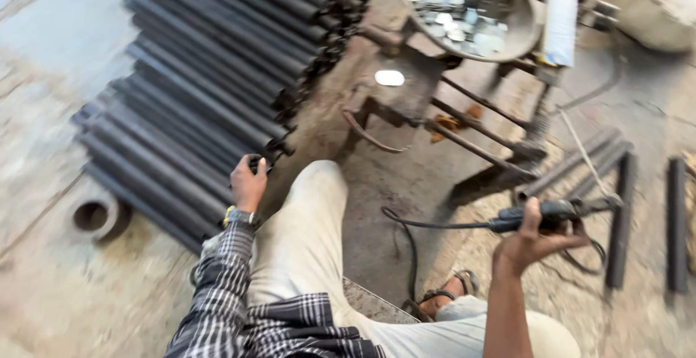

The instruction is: The person sits on the floor and repeatedly picks up metal pipes and small circular metal discs. They place a disc on the end of a pipe and use a welding torch to attach it, creating sparks. After welding, the person sets the pipe aside and repeats the process with new materials.

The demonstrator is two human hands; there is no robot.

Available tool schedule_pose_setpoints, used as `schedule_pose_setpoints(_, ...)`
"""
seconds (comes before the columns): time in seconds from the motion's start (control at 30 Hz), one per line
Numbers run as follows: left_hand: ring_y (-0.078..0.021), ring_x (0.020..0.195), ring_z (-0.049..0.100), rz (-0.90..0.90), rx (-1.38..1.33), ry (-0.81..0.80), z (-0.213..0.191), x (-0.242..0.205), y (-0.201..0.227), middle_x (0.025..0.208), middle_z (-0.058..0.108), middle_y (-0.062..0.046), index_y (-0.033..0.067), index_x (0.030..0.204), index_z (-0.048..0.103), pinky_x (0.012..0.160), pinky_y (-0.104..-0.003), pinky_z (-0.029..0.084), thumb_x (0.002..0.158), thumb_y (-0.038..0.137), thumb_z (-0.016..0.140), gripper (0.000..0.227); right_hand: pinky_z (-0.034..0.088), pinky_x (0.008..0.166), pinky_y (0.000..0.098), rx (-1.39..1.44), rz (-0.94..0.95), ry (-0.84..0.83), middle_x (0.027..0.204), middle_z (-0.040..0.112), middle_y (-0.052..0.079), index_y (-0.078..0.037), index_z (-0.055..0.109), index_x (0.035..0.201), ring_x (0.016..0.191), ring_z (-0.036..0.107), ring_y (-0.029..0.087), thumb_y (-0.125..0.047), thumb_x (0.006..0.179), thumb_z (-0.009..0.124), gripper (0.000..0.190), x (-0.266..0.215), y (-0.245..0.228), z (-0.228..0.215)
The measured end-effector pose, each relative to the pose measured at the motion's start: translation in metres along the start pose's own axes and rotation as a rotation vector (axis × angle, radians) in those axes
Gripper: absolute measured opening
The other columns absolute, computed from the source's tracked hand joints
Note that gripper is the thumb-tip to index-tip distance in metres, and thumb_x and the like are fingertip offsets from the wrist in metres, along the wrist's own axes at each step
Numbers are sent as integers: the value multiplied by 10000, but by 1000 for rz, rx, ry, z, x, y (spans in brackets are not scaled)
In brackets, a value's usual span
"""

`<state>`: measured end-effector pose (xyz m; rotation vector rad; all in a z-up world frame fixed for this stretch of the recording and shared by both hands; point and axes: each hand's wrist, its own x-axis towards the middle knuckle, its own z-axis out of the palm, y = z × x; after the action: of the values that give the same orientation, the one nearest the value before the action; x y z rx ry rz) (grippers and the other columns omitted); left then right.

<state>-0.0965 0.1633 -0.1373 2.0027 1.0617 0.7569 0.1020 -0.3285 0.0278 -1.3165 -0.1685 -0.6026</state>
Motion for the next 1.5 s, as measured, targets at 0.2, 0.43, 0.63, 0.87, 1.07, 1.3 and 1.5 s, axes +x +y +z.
schedule_pose_setpoints(0.2, -360, 947, 721, -209, 171, 76, 31, 5, -100, 970, 759, -176, 56, 1033, 736, 859, -462, 554, 894, 367, 744, 341, 589, 1152, 405, 11, 6, -72, 1469, 460, 194, -105, 244, 1419, 1259, 618, 283, 42, 926, 735, 711, 1, -17, 12)
schedule_pose_setpoints(0.43, -427, 1124, 630, -537, 322, 45, 43, -1, -118, 1159, 678, -245, 76, 1213, 660, 945, -509, 519, 843, 451, 802, 546, 565, 1188, 402, -73, 48, -66, 1533, 373, 242, -52, 31, 1583, 1374, 589, 355, 29, 936, 744, 966, 19, 28, -35)
schedule_pose_setpoints(0.63, -376, 1316, 459, -566, 605, -210, 50, -14, -120, 1340, 521, -178, 130, 1258, 622, 961, -514, 517, 792, 410, 834, 584, 599, 1149, 409, -134, 91, -30, 1543, 389, 291, -74, -98, 1610, 1328, 657, 391, 70, 954, 710, 1051, 27, 73, -69)
schedule_pose_setpoints(0.87, -336, 1269, 461, -241, 877, -293, 39, -17, -127, 1383, 502, -155, 155, 1095, 731, 893, -438, 523, 820, 124, 706, 277, 650, 1051, 417, -75, 150, -29, 1506, 484, 336, -14, 94, 1599, 1194, 731, 358, 98, 970, 691, 874, 16, 56, -43)
schedule_pose_setpoints(1.07, -331, 1380, 372, -155, 1071, -452, 32, -9, -130, 1501, 400, -157, 210, 1272, 628, 951, -566, 453, 854, 243, 679, 422, 666, 965, 357, -115, 151, -16, 1435, 528, 328, -28, -36, 1559, 1105, 722, 310, 93, 965, 701, 954, 22, 63, -47)
schedule_pose_setpoints(1.3, -655, 1421, 219, -316, 945, -257, 30, -17, -131, 1619, 36, -400, 251, 1585, 290, 1073, -686, 361, 807, 32, 678, 897, 655, 959, 389, -59, 149, -115, 1377, 517, 290, 15, 251, 1434, 1092, 713, 331, 134, 971, 616, 602, 7, 36, -33)
schedule_pose_setpoints(1.5, -630, 1235, 522, -598, 438, -289, -5, 4, -140, 1558, -5, -558, 248, 1671, -111, 1056, -561, 471, 880, 54, 692, 1143, 650, 1030, 443, 194, 227, -46, 1384, 467, 231, -60, 243, 1361, 1170, 701, 335, 153, 1006, 715, 627, 11, 30, -19)
